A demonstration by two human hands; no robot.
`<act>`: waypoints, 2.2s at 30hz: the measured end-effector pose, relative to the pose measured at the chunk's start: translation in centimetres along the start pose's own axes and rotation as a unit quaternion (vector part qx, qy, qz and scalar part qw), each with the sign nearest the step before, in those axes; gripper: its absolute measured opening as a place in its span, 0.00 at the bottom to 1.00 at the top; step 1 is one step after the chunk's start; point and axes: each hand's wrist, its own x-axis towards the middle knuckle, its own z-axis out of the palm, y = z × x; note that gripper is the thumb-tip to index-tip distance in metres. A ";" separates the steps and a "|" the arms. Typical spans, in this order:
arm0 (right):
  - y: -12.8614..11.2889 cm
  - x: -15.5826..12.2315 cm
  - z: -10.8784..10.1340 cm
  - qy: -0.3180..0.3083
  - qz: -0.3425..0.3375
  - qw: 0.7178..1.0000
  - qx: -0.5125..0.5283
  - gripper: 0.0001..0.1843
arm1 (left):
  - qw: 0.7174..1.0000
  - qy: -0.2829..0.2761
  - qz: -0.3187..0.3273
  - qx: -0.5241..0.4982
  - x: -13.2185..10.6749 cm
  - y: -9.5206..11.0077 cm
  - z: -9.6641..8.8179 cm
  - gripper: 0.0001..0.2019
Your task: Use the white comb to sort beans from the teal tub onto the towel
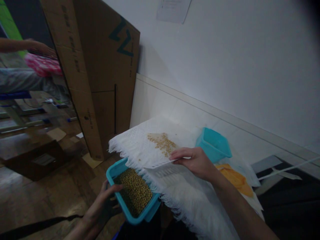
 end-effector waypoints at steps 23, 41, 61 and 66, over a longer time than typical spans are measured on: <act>-3.8 -4.4 6.4 0.210 -0.141 0.955 -0.157 0.17 | 1.000 -0.002 -0.002 0.001 0.5 0.0 -0.5 0.42; -3.8 -2.2 7.6 0.170 -0.103 0.963 -0.179 0.19 | 1.000 0.000 0.009 0.003 0.5 0.1 -0.7 0.44; -3.2 -2.1 6.7 0.182 -0.093 0.965 -0.166 0.17 | 1.000 0.004 0.008 0.000 0.5 0.1 -0.6 0.46; -3.7 -2.3 6.3 0.171 -0.086 0.970 -0.152 0.16 | 1.000 0.004 0.004 0.003 0.5 0.3 -0.6 0.45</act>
